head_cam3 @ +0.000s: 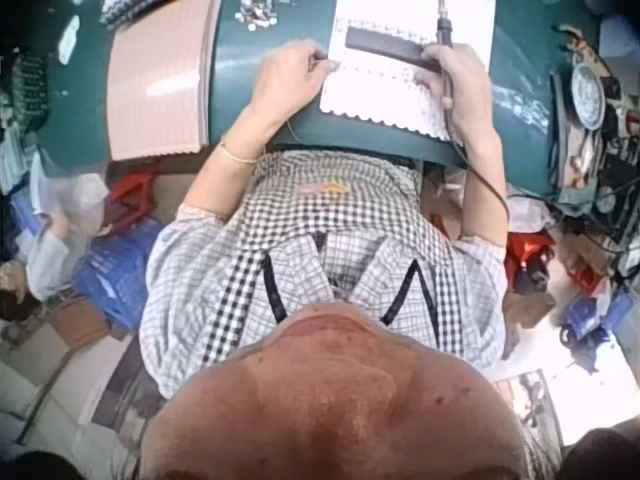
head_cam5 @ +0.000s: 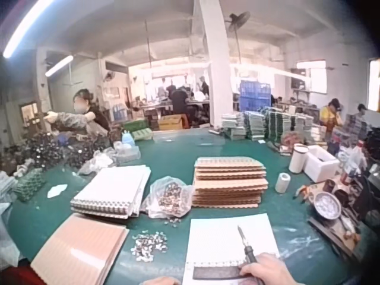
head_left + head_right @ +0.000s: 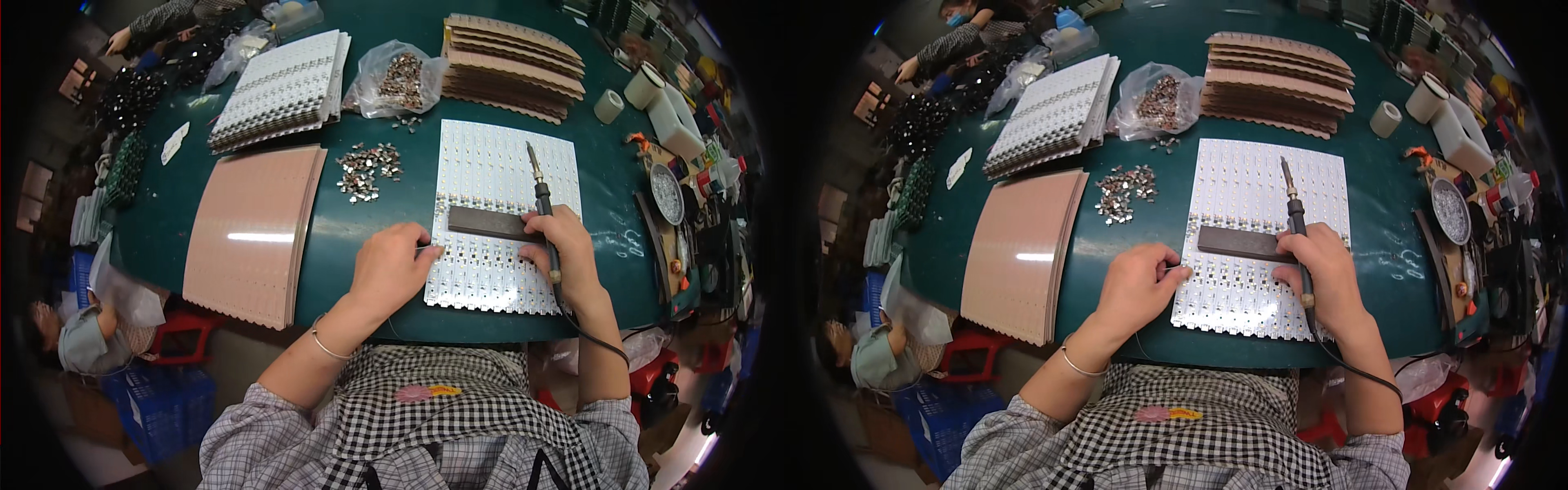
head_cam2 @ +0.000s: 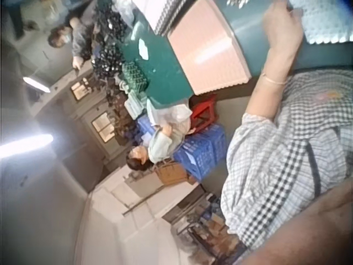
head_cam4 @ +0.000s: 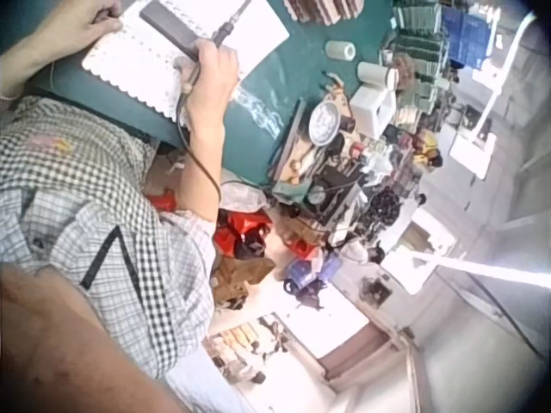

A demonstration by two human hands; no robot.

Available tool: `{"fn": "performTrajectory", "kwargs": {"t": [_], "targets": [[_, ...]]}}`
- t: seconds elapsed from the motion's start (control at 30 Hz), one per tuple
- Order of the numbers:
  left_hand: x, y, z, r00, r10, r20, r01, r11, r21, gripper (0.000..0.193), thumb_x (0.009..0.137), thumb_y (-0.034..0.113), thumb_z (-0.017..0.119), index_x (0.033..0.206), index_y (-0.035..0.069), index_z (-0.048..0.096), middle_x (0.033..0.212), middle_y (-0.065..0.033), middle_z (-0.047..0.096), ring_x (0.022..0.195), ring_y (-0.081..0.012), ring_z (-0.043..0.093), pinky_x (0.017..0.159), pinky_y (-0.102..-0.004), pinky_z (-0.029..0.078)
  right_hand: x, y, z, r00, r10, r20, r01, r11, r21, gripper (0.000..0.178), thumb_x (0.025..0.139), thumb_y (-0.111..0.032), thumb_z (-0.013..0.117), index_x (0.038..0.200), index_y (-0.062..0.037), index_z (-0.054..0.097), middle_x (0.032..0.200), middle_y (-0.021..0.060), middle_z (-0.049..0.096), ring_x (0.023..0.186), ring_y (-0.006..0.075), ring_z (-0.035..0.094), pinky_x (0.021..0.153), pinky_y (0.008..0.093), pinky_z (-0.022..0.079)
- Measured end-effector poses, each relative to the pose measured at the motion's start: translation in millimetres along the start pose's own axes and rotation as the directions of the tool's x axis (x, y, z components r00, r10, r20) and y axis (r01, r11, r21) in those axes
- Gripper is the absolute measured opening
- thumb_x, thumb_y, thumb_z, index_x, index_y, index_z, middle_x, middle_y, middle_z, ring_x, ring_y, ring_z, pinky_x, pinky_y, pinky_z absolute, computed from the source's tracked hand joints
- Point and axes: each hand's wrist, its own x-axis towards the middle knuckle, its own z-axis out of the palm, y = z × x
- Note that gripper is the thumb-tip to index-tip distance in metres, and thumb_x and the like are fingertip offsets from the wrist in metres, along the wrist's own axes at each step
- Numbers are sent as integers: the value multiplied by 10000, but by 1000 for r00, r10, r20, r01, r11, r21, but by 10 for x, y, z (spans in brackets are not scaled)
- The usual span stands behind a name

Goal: The person inserts components into a circuit panel, solders connections on an LED circuit board using a soldering iron and solder wire, places the board onto a stack, and inserts components into a new panel by hand.

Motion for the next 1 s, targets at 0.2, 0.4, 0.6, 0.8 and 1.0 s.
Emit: {"fn": "performTrajectory", "kwargs": {"t": [0.2, 0.4, 0.6, 0.8, 1.0], "targets": [[35, 10, 32, 994, -103, 35, 105, 994, -43, 253, 800, 217, 792, 867, -4, 688, 652, -94, 625, 551, -166, 570, 526, -307, 462, 61, 90, 12, 999, 24, 48, -24, 1000, -3, 340, 678, -12, 765, 954, -72, 577, 841, 107, 569, 819, 334, 550, 713, 416, 452], [119, -20, 7, 974, -186, 128, 198, 976, -91, 243, 801, 180, 805, 842, -24, 679, 649, -25, 626, 566, -69, 523, 513, -254, 432, -107, 194, -70, 987, 106, -120, -108, 994, -10, 325, 707, 54, 722, 976, -64, 582, 873, 119, 578, 844, 329, 572, 732, 385, 467], [140, -115, 10, 892, -275, 357, 449, 620, -644, 206, 808, 63, 782, 943, -33, 660, 757, -11, 677, 575, -41, 538, 485, -186, 393, -741, 609, -563, 806, 325, -495, -479, 849, -223, 241, 805, 37, 673, 1002, -47, 562, 874, 133, 588, 851, 326, 583, 767, 373, 465], [157, 91, -174, 835, -246, 492, 548, 445, -708, 294, 830, 17, 742, 1093, -38, 623, 857, -49, 713, 640, -9, 581, 466, -133, 330, -998, 738, -687, 811, 333, -481, -532, 762, -370, 228, 814, 16, 664, 1007, -43, 558, 876, 157, 567, 848, 364, 562, 765, 411, 455], [102, 229, -153, 921, -154, 358, 389, 392, -833, 285, 842, -57, 701, 1114, -74, 615, 943, -96, 707, 809, -92, 654, 721, -194, 533, -884, 372, -530, 764, 528, -371, -501, 848, 175, 222, 928, -24, 616, 1150, -26, 612, 1135, 92, 667, 1060, 172, 629, 874, 293, 487]]}}
